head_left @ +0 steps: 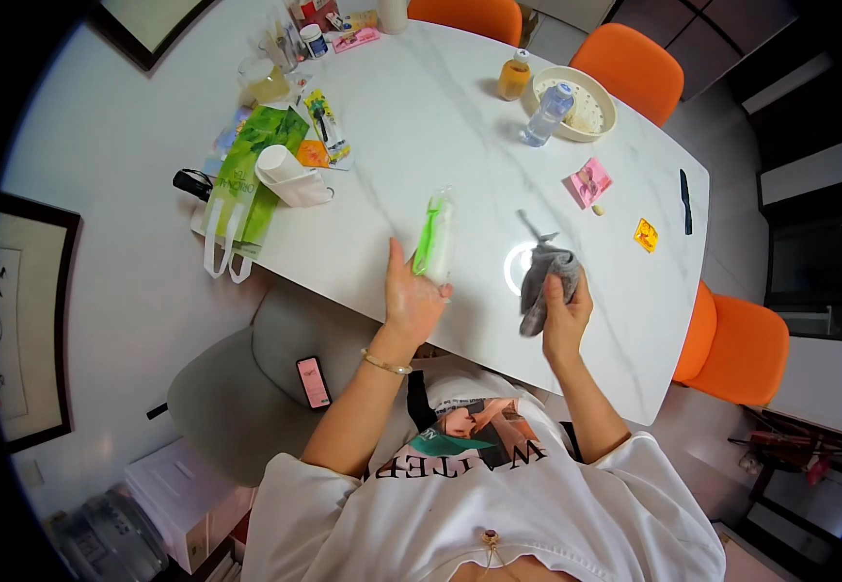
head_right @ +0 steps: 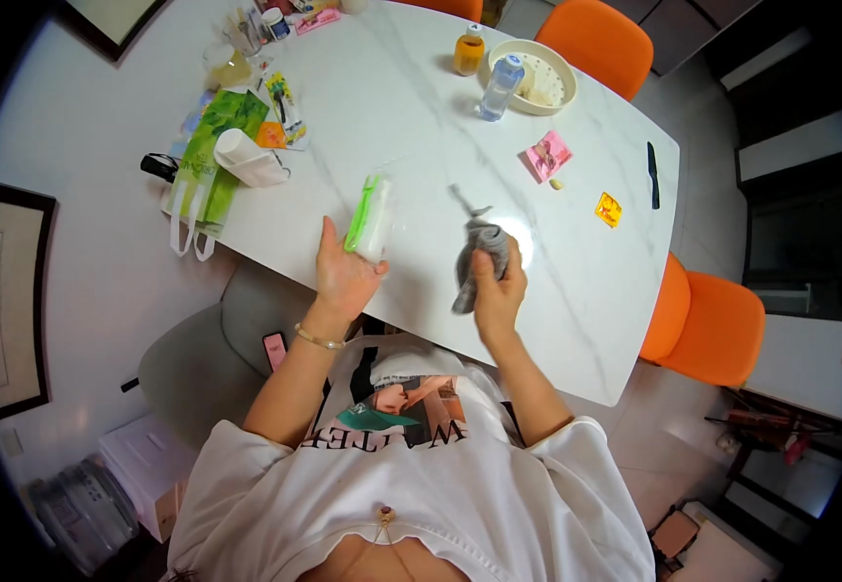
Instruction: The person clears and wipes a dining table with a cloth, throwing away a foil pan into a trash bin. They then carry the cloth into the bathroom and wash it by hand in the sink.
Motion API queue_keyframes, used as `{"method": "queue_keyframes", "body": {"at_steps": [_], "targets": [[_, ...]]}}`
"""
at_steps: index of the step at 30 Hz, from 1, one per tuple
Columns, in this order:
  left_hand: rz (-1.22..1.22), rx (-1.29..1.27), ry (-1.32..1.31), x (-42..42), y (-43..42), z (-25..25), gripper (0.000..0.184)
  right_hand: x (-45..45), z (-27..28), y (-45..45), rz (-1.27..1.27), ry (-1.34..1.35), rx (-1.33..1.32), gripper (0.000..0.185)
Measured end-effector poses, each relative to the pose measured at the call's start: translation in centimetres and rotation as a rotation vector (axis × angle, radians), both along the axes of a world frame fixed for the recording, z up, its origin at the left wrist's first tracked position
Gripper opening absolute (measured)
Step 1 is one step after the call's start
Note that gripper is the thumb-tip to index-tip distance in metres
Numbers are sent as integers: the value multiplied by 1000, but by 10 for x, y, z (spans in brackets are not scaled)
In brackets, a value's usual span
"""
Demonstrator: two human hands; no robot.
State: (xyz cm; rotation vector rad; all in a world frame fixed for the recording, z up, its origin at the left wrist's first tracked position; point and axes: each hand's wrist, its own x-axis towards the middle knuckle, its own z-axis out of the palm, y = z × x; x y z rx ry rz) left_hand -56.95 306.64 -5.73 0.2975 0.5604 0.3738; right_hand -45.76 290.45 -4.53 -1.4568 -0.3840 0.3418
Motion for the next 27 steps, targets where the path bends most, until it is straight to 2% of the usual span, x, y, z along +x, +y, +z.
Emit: {"method": "queue_keyframes", "body": {"at_steps": [3,5,6,7,9,14,19,22,27], "targets": [[-4,-106,-63,-8,3,-8,66,24,-60,-11,-17,-10,-138,33],[41,-234,-86,-8,3,-5,67,30,-98,-21,27,-519,-543,40],[51,-238,-81,-8,4,-9,67,35,-127,-31,194,-615,-749,45],[53,-273,-115,-8,4,-14,67,27,-139,-35,342,-656,-1071,51],[59,-312,-145,-10,5,-18,68,22,-141,-33,401,-856,-1154,58],[99,-327,-104,-19,18,-20,67,90,-154,24,353,-937,-1184,62],[180,-319,-34,-47,31,-26,68,153,-166,124,303,-986,-1193,60],[204,-323,-29,-58,36,-32,67,141,-176,171,307,-1042,-1154,57],[171,-307,-7,-59,47,-37,67,71,-158,144,574,-1105,-1091,55]]}}
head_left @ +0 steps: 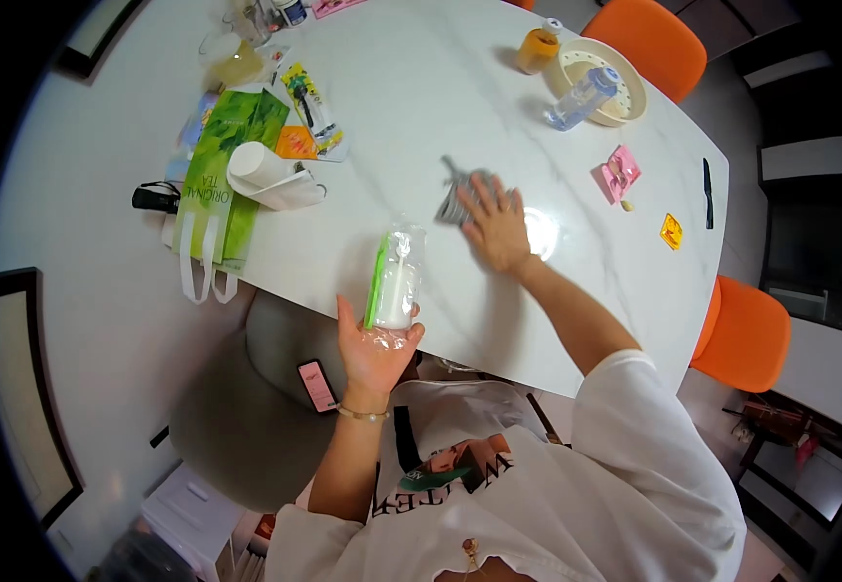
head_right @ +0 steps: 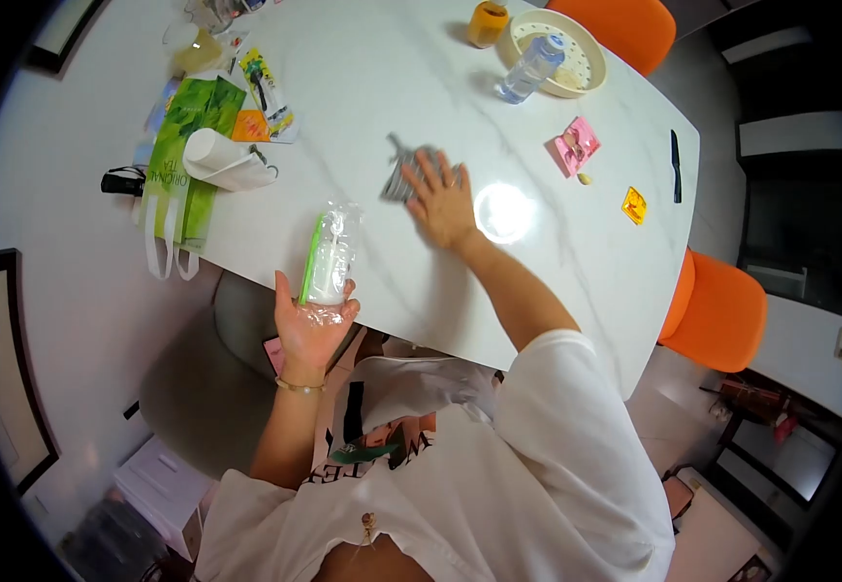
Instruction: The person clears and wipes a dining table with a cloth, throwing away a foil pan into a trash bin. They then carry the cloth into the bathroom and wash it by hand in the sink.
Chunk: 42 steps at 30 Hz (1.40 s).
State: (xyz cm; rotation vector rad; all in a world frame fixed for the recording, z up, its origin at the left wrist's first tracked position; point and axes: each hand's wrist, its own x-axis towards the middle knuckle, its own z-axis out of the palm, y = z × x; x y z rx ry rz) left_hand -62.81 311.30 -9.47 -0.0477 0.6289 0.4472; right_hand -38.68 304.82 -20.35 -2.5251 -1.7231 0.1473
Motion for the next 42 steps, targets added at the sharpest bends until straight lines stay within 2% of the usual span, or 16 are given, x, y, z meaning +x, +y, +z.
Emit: {"method": "queue_keyframes", "body": {"at_steps": [6,10,12,15,16,19,22,27,32,34,36,38,39,40,41,42], "targets": [[-65,47,15,26,-4,18,65,-83,12,-96,143,213,73,57],[-102,89,-12,37,-23,20,65,-84,14,-191,226,240,40,59],[-118,87,-24,43,-36,18,65,-66,16,-249,73,179,-31,59],[-125,79,24,47,-60,14,65,-30,18,-317,-378,96,-48,59],[-125,80,26,49,-68,13,65,-16,13,-329,-536,31,-26,58],[-123,105,49,57,-94,16,66,21,-5,-318,-731,-62,16,59],[-85,147,111,61,-121,27,67,23,2,-259,-614,-42,57,61],[-37,186,121,59,-154,38,67,-29,5,-199,-269,181,170,58],[-143,207,109,64,-156,41,66,-70,18,-251,105,320,188,47],[-186,199,59,63,-151,41,65,-69,14,-299,62,114,212,41],[-226,190,6,59,-144,39,64,-59,-19,-355,-174,297,584,39],[-248,159,37,50,-137,36,64,-37,-15,-401,-372,68,824,47],[-246,154,37,43,-132,35,64,-32,-5,-415,-598,-71,748,46],[-262,150,28,36,-129,35,63,-23,1,-428,-764,-76,644,43],[-274,151,18,27,-125,35,62,-16,-11,-430,-1040,-112,447,40],[-264,151,25,16,-119,35,62,-4,-23,-426,-1181,-91,228,41]]}}
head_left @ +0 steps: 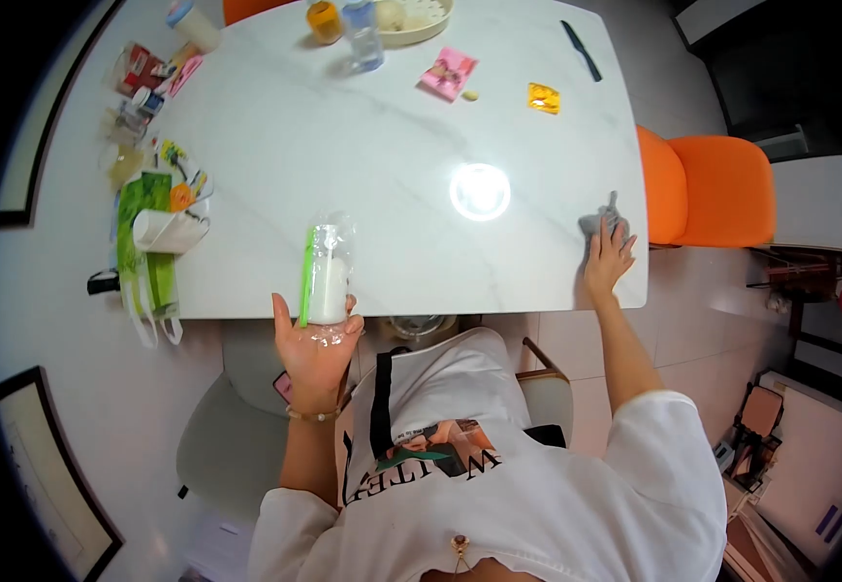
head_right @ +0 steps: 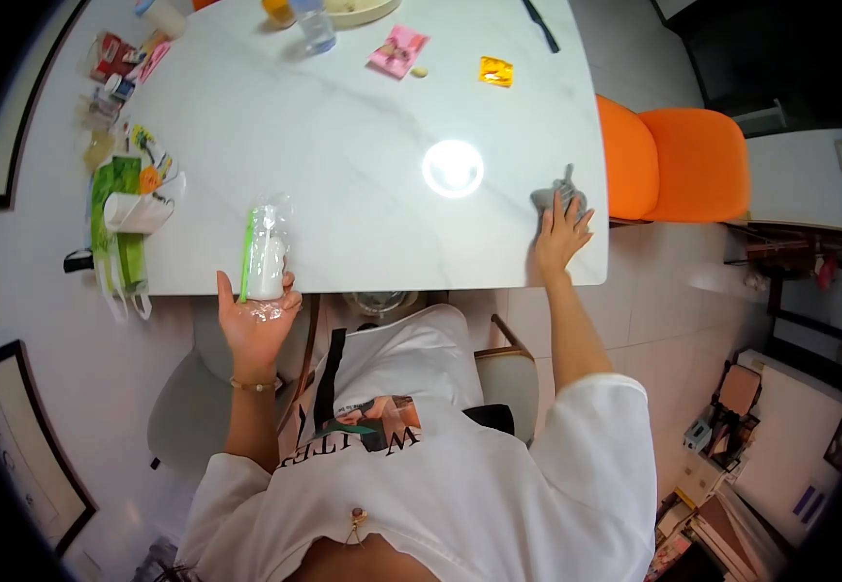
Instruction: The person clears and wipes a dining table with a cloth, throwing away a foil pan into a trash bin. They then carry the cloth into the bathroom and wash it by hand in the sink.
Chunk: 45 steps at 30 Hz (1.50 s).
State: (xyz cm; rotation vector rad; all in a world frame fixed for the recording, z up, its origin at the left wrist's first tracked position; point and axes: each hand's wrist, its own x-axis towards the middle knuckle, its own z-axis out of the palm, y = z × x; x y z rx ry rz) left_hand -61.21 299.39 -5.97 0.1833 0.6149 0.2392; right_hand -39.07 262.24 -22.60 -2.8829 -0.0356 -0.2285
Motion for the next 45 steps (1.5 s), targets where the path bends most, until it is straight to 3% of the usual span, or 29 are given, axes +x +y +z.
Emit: {"method": "queue_keyframes", "body": {"at_steps": [6,10,14,20,22,24,25,26,28,33,36,39,41,43,44,45], "targets": [[37,-7,25,-67,36,-5,63,-18,-20,148,313,-173,-89,43],[9,-40,-51,-101,56,-10,63,-98,8,239,570,-111,83,44],[-39,-77,-111,-118,67,-7,61,-164,6,266,807,-68,80,43],[-129,-71,-92,-133,73,-9,62,-212,18,236,1020,-17,141,44],[-157,-100,-81,-134,71,-10,62,-219,23,227,997,-34,182,44],[-183,-99,-78,-133,69,-11,62,-221,35,221,823,-94,467,44],[-198,-96,-74,-133,68,-12,62,-211,36,223,731,-97,786,43],[-212,-97,-61,-132,68,-13,62,-215,35,222,487,-175,584,39],[-231,-64,-84,-129,67,-14,62,-194,27,224,373,-255,557,39],[-268,-17,-109,-119,65,-8,61,-208,11,254,554,-267,429,35],[-325,-3,-103,-114,60,-7,60,-234,26,264,556,-124,703,32],[-347,-55,-126,-104,55,-11,61,-242,31,241,384,-54,875,23],[-388,-72,-150,-95,49,-12,61,-243,42,208,-20,49,973,20],[-410,-86,-176,-85,38,-10,61,-235,56,162,-221,176,1201,17],[-433,-103,-190,-80,31,-11,61,-231,64,142,-362,306,1778,22],[-454,-117,-205,-74,23,-11,61,-226,67,117,-413,357,1970,26]]}}
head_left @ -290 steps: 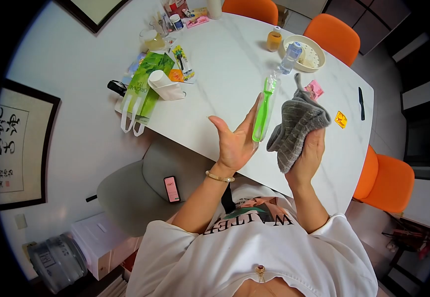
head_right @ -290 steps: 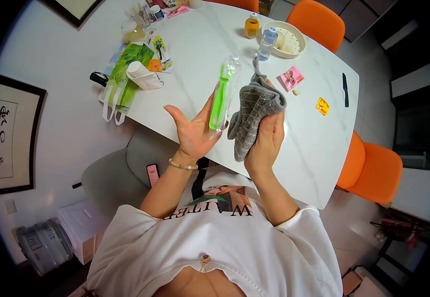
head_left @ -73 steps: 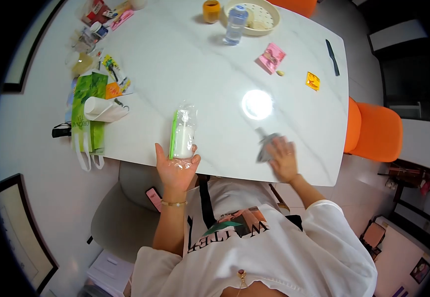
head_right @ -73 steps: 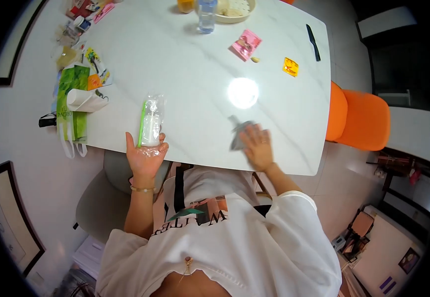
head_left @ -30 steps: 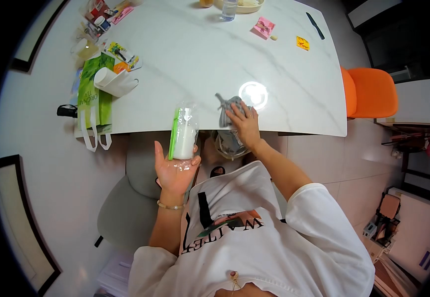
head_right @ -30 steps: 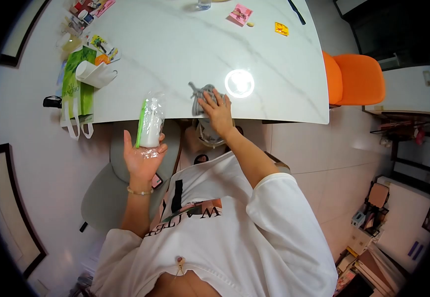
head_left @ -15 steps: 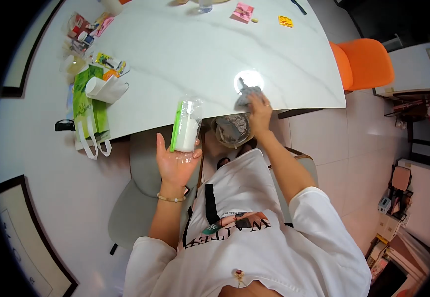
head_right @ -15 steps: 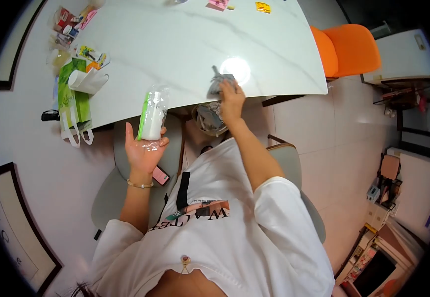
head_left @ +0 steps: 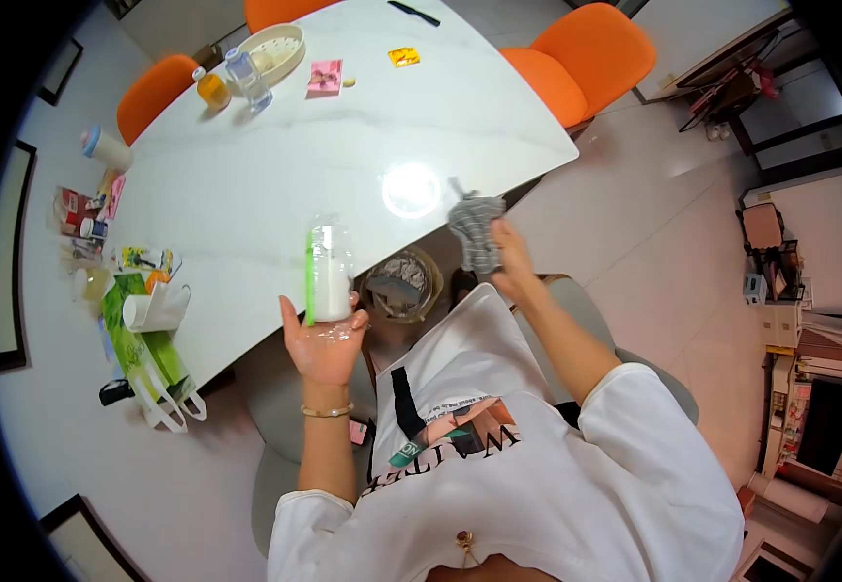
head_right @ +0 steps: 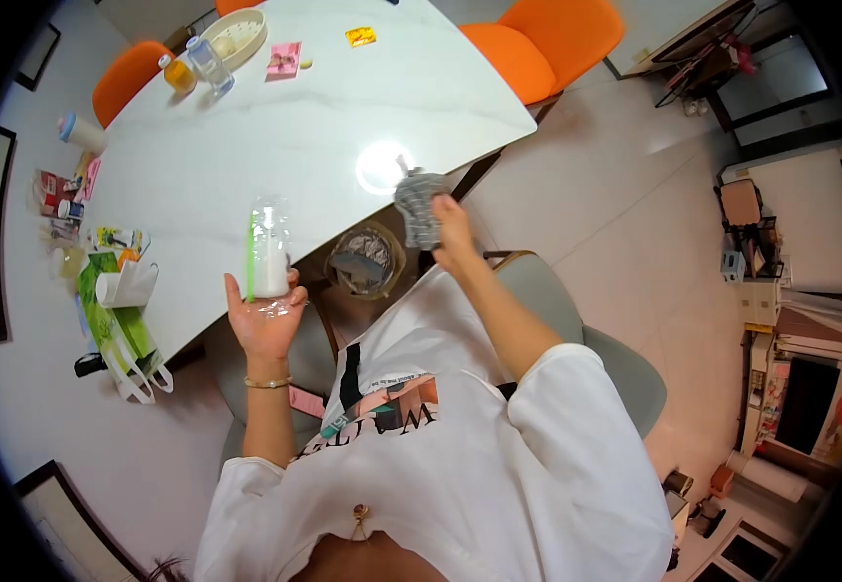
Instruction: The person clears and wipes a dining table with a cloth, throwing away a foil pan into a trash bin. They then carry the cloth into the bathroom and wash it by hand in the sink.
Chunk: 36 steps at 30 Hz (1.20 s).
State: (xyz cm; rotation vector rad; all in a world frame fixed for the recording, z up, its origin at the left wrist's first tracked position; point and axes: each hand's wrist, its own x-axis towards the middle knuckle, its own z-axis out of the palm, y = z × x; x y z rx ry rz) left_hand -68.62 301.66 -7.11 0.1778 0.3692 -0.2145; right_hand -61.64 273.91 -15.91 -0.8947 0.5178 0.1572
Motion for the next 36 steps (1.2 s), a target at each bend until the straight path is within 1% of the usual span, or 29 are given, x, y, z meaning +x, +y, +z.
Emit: {"method": "queue_keyframes", "body": {"at_steps": [1,3,6,7,10,11,13,14,16,18,19,20,21,23,24,25,26,27,28,29,30,31,32,34,35,36], "targets": [[-36,6,-1,6,-8,-2,61,3,1,-22,-25,-65,132,29],[-80,-27,-9,18,-27,1,60,5,26,-47,-114,-82,283,37],[-144,-35,-21,42,-58,5,60,21,24,-78,-120,-178,335,38],[-142,-24,-28,50,-70,6,60,31,22,-88,-117,-185,346,38],[-190,13,-25,83,-108,0,59,73,17,-117,-132,-192,221,36],[-188,26,-28,97,-123,0,59,88,12,-128,-131,-196,234,36],[-195,23,-31,124,-153,0,59,121,1,-148,-188,-67,290,36],[-193,20,-31,139,-171,4,57,135,3,-160,-179,-65,302,36],[-197,43,-15,170,-208,5,55,148,30,-180,6,-139,320,35],[-215,82,5,200,-249,7,49,170,55,-202,-4,-131,322,34],[-217,88,4,214,-267,8,49,178,69,-210,-25,-132,319,33],[-236,161,-7,228,-287,9,47,185,89,-221,-9,-193,251,30],[-256,232,-19,243,-307,13,45,193,99,-232,-14,-198,254,30],[-289,259,-30,265,-338,17,43,200,114,-248,67,-318,146,35],[-303,279,-49,273,-353,16,41,202,130,-250,27,-307,156,37],[-316,301,-68,278,-364,15,40,203,126,-251,20,-296,160,37],[-319,340,-41,282,-379,29,37,205,122,-251,32,-353,21,34],[-327,346,-36,283,-387,29,37,208,121,-252,42,-413,-120,32],[-377,425,-43,285,-393,28,36,212,123,-255,-5,-434,-197,26],[-427,503,-50,288,-398,28,36,220,128,-263,-13,-437,-195,26],[-477,506,-105,289,-401,29,38,228,132,-272,-116,-381,-162,27],[-488,509,-107,290,-403,31,38,235,136,-280,-220,-325,-129,27],[-519,529,-145,290,-405,35,39,241,138,-290,-301,-310,-186,26],[-573,600,-208,293,-409,42,46,243,144,-305,-369,-336,-176,26],[-593,594,-218,295,-414,45,46,241,147,-311,-422,-364,-166,26],[-597,684,-304,298,-420,48,47,235,151,-312,-428,-391,-159,27]]}}
